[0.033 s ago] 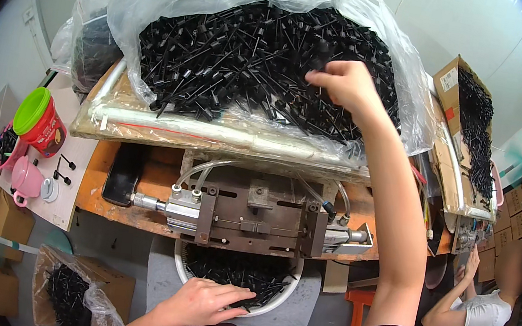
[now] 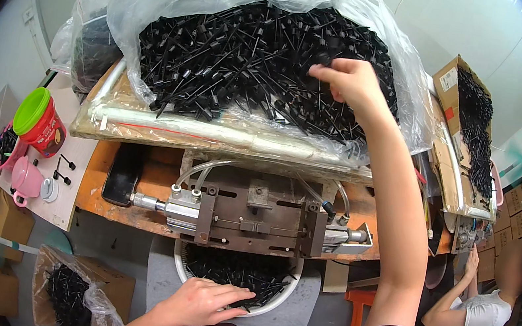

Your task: Assembling small black plastic components using a pneumatic clamping tool.

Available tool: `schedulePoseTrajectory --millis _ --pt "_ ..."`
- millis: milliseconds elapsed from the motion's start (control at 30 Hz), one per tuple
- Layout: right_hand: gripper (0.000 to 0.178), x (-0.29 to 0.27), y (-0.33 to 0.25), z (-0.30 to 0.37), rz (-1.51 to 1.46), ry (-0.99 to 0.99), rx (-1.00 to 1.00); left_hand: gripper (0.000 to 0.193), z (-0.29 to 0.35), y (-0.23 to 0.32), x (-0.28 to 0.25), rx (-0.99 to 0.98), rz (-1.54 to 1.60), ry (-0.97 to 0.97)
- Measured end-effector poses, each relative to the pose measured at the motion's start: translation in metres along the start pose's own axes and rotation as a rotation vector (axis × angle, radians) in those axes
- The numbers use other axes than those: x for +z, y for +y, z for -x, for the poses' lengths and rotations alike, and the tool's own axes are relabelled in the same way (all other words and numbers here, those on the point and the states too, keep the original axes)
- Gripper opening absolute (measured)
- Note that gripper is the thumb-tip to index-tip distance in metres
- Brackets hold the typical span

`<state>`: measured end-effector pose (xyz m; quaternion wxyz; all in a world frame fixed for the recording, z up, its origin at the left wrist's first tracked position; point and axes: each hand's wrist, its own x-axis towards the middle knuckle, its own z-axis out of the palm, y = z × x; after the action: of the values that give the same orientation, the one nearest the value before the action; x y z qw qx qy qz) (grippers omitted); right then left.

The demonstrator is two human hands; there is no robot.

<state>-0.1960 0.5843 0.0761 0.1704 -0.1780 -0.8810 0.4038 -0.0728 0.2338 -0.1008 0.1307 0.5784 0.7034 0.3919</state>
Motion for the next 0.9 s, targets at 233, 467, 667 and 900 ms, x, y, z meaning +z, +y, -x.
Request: schedulePoseTrajectory --millis 233,467,667,900 --pt "0.031 -0.010 -0.004 0.036 -0.516 0.074 -0.093 0.032 -0.018 0.004 -0.020 0.079 0.082 0.284" --pt "0.016 0.035 0.002 0.167 -0.820 -0.270 0.037 0.052 -0.041 0.015 -0.044 -0.111 0.198 0.710" --pt "0.013 0.061 0.030 0.222 -0.983 -0.341 0.204 0.035 -0.041 0.021 -0.041 -0.097 0.335 0.426" --pt "0.010 0.057 0.055 0.236 -1.001 0.127 0.125 0.031 -0.039 0.019 -0.036 0.062 0.299 0.354"
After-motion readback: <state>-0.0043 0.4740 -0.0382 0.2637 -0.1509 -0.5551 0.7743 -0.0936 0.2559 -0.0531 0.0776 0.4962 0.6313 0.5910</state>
